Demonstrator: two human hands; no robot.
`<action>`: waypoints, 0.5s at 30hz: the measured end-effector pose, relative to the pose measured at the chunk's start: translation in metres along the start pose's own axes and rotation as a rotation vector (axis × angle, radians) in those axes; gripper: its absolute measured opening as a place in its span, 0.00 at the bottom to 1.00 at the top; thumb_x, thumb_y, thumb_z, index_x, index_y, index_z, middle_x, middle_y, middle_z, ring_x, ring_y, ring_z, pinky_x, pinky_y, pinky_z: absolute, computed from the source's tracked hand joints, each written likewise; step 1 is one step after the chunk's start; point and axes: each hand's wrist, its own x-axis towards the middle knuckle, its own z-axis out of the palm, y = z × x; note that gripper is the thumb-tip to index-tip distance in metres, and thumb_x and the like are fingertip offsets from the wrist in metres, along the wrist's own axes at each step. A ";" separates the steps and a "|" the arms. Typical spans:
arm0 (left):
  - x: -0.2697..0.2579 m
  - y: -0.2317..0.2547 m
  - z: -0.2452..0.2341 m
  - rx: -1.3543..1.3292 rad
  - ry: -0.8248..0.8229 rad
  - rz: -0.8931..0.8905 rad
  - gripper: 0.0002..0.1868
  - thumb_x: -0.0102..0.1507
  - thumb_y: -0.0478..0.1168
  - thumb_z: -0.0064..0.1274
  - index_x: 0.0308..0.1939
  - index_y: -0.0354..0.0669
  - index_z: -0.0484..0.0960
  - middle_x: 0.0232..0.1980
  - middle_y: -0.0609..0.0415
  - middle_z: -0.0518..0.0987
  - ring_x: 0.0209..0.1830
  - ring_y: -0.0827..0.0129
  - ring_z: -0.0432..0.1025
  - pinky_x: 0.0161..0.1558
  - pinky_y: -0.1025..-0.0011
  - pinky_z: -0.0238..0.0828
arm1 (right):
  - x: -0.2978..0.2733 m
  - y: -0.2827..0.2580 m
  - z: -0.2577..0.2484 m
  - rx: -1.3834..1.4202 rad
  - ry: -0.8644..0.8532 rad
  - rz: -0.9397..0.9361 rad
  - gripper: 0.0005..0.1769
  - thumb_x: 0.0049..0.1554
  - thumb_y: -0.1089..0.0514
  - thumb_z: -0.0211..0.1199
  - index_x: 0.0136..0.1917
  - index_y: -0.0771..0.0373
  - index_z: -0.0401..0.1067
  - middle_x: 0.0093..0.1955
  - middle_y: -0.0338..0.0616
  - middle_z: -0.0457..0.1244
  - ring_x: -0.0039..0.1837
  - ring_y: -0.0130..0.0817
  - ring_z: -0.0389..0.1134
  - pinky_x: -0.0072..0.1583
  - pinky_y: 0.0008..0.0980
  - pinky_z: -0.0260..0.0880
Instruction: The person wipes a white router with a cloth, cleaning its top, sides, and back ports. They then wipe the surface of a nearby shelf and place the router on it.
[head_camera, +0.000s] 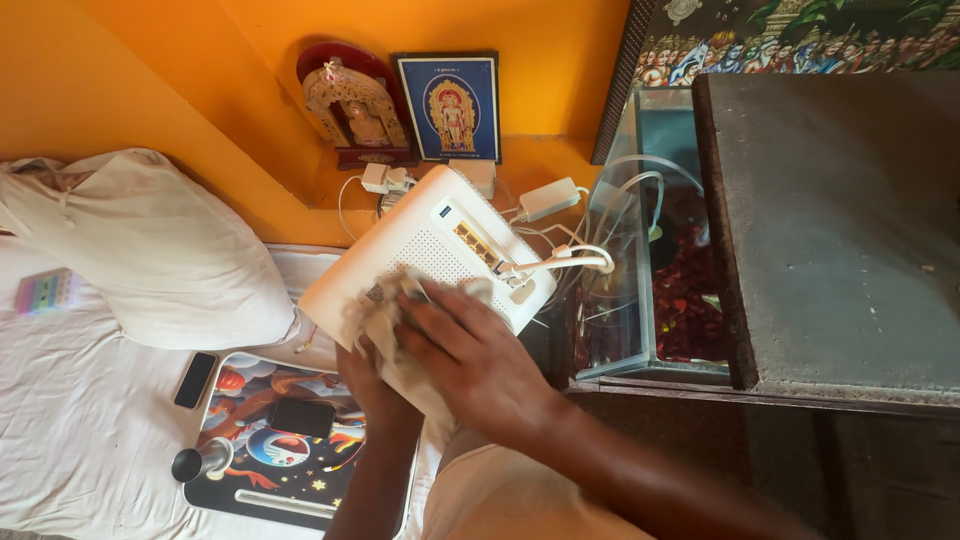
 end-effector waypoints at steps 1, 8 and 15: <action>0.001 0.002 -0.002 -0.023 -0.025 0.009 0.27 0.70 0.49 0.40 0.66 0.33 0.65 0.61 0.45 0.74 0.59 0.61 0.72 0.58 0.63 0.71 | -0.008 -0.001 -0.003 0.009 -0.027 0.006 0.24 0.53 0.64 0.60 0.64 0.66 0.72 0.72 0.52 0.59 0.77 0.52 0.58 0.75 0.50 0.60; -0.004 0.017 0.003 0.010 0.045 -0.011 0.37 0.64 0.54 0.47 0.70 0.34 0.63 0.62 0.42 0.71 0.59 0.57 0.70 0.56 0.59 0.70 | -0.051 0.005 -0.008 0.052 -0.111 0.032 0.27 0.51 0.68 0.62 0.66 0.65 0.72 0.74 0.51 0.59 0.79 0.52 0.57 0.76 0.52 0.58; -0.002 0.018 -0.001 0.027 0.102 -0.052 0.35 0.62 0.54 0.47 0.67 0.37 0.63 0.59 0.44 0.70 0.56 0.59 0.70 0.52 0.60 0.72 | -0.054 0.006 -0.003 0.073 -0.093 0.024 0.30 0.49 0.70 0.63 0.66 0.65 0.72 0.75 0.50 0.59 0.79 0.52 0.56 0.76 0.53 0.58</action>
